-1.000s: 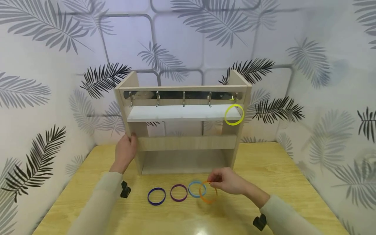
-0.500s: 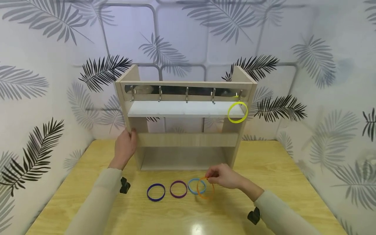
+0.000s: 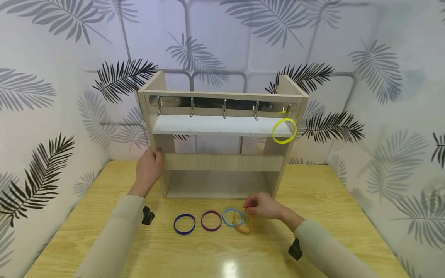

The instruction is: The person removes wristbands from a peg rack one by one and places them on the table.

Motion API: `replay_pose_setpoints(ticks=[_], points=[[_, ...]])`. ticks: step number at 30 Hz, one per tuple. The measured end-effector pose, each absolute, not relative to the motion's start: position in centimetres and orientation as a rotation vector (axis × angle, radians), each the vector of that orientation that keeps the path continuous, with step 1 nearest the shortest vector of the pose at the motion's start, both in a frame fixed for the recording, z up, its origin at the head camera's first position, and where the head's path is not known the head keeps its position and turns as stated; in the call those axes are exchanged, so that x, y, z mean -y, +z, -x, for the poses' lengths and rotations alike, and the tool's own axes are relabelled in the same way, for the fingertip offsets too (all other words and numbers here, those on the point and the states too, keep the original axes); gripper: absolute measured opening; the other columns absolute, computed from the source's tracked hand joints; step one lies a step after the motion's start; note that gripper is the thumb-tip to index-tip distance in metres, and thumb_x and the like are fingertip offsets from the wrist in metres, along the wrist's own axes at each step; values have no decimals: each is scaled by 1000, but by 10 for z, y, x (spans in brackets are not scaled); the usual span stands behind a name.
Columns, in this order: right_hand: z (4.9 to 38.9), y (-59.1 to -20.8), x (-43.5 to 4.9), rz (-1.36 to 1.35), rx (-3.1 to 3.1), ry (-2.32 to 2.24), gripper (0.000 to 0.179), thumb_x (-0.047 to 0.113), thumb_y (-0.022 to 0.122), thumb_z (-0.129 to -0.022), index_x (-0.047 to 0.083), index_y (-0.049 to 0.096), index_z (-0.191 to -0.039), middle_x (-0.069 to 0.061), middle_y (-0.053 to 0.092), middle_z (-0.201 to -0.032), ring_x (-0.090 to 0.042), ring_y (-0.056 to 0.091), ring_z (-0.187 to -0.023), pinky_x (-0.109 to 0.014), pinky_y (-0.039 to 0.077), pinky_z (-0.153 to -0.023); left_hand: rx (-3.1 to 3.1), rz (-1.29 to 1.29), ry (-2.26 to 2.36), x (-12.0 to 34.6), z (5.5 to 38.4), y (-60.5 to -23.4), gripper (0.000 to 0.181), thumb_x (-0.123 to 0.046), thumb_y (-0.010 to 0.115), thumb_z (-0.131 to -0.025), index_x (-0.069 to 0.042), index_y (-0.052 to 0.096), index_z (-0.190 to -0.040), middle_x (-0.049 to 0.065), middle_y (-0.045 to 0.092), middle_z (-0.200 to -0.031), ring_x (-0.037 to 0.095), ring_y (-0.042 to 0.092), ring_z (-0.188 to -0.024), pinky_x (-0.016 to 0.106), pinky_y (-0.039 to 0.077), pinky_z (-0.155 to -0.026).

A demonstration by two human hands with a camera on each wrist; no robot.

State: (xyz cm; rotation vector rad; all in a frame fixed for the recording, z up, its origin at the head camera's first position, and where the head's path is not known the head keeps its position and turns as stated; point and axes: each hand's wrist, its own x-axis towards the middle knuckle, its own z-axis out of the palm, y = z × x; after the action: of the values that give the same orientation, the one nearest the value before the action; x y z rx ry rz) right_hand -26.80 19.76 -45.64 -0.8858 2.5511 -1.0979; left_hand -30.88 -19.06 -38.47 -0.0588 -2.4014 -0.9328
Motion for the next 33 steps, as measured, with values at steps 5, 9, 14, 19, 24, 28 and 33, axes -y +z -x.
replay_pose_setpoints(ticks=[5,9,14,19,24,28,33], points=[[271,-463,-198,805,-2509,-1156,10,-1,65,-84,-5,65,-93,-9,67,-78,-23,64,-70,-27,50,-61,2424,35,-942,189,308,-384,49,-33,28,-101,7,56,-100,23,59,-85,35,56,-72,50,45,-63],[276,-466,-200,751,-2426,-1226,12,0,63,-85,-7,64,-95,-13,66,-77,-23,62,-69,-34,51,-62,2426,42,-957,189,308,-382,52,-34,28,-101,9,55,-110,26,61,-93,37,60,-77,50,47,-64],[283,-469,-201,726,-2362,-1279,15,1,61,-87,-9,63,-97,-14,66,-78,-19,61,-69,-37,51,-65,2419,42,-952,190,308,-379,52,-34,27,-101,9,54,-110,28,61,-98,41,62,-82,52,49,-66],[287,-472,-202,696,-2344,-1295,16,2,62,-87,-9,63,-98,-13,66,-78,-19,61,-70,-37,52,-66,2415,31,-951,192,309,-379,52,-34,27,-101,9,54,-112,28,61,-100,42,61,-84,53,48,-68],[290,-473,-205,653,-2318,-1331,17,2,61,-87,-11,62,-99,-16,66,-82,-19,61,-73,-37,52,-68,2418,32,-956,193,310,-380,54,-34,27,-101,10,53,-116,29,60,-101,42,61,-85,54,47,-70],[292,-472,-209,581,-2244,-1416,22,3,61,-88,-14,60,-102,-17,66,-86,-18,62,-76,-40,52,-74,2420,27,-962,192,311,-381,53,-35,27,-102,9,54,-116,27,61,-99,40,61,-82,52,48,-68],[293,-473,-217,504,-2153,-1489,27,2,60,-88,-17,57,-106,-20,65,-91,-17,63,-78,-40,52,-77,2429,24,-969,190,310,-383,53,-36,27,-102,7,55,-115,25,62,-98,38,61,-80,50,48,-67]])
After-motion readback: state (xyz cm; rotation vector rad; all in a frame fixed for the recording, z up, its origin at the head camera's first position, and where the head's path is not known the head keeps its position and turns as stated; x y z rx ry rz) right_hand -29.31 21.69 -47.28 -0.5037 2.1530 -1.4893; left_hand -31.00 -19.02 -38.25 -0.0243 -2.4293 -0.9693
